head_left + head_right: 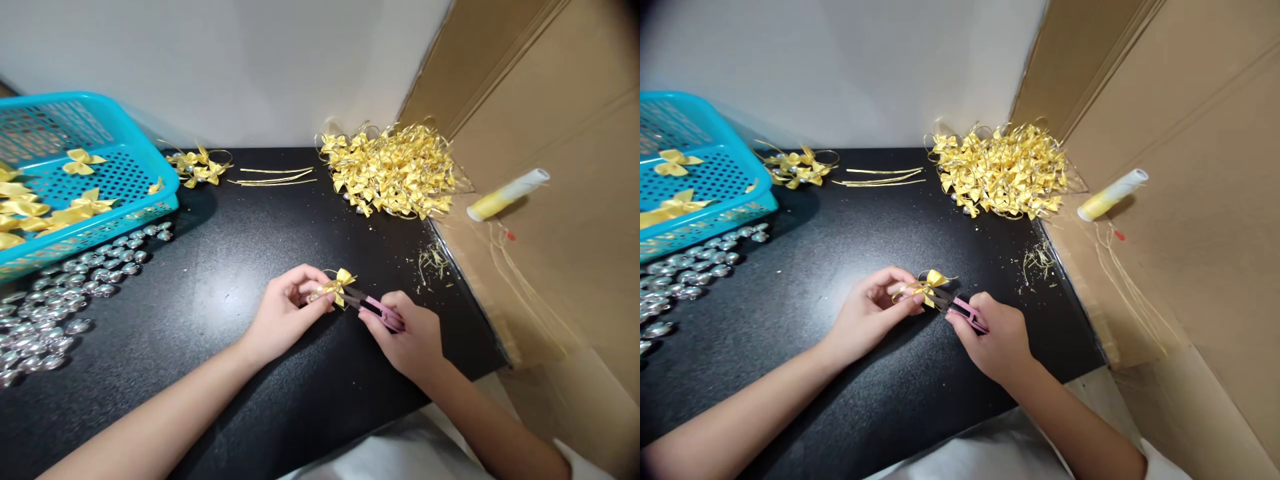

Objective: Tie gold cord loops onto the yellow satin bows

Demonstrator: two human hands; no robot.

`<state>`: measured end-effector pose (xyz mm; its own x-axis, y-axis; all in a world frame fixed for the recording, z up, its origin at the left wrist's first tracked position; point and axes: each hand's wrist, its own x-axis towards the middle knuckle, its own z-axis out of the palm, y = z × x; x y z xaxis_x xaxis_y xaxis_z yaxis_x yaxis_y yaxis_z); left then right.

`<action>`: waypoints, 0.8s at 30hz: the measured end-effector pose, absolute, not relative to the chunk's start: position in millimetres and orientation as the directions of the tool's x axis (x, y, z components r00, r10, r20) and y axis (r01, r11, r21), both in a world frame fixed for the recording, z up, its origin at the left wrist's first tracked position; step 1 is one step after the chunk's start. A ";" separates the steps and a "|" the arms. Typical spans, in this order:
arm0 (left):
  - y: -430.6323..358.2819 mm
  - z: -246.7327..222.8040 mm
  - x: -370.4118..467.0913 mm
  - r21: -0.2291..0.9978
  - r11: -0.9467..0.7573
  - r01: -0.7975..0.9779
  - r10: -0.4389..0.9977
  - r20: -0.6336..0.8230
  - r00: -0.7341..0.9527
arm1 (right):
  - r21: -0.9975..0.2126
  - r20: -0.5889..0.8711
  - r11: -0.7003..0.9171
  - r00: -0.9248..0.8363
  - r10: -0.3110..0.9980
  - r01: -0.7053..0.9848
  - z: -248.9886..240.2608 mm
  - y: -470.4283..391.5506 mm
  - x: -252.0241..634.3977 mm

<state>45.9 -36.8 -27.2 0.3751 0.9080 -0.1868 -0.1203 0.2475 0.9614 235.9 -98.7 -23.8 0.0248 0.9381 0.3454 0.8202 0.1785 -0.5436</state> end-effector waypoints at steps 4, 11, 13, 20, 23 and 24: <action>-36.6 -27.4 45.6 0.956 0.255 -0.145 0.906 -0.185 0.380 | -0.505 0.380 0.199 0.010 0.925 0.840 -25.5 -99.1 235.9; -37.1 -27.5 46.4 0.955 0.253 -0.157 0.906 -0.177 0.384 | -0.484 0.408 0.217 0.000 0.913 0.848 -22.9 -97.9 235.0; -37.2 -28.3 46.1 0.955 0.255 -0.153 0.904 -0.179 0.388 | -0.482 0.416 0.224 -0.003 0.909 0.847 -22.6 -97.2 234.3; -38.1 -27.5 46.3 0.954 0.264 -0.144 0.899 -0.188 0.396 | -0.373 0.477 0.287 -0.083 0.875 0.882 -25.5 -97.5 237.0; -38.9 -27.4 46.5 0.950 0.276 -0.145 0.894 -0.199 0.402 | -0.281 0.523 0.366 -0.179 0.834 0.887 -25.3 -95.9 238.7; -39.0 -27.8 46.5 0.949 0.279 -0.146 0.893 -0.200 0.403 | -0.259 0.527 0.382 -0.202 0.826 0.887 -24.9 -95.2 239.2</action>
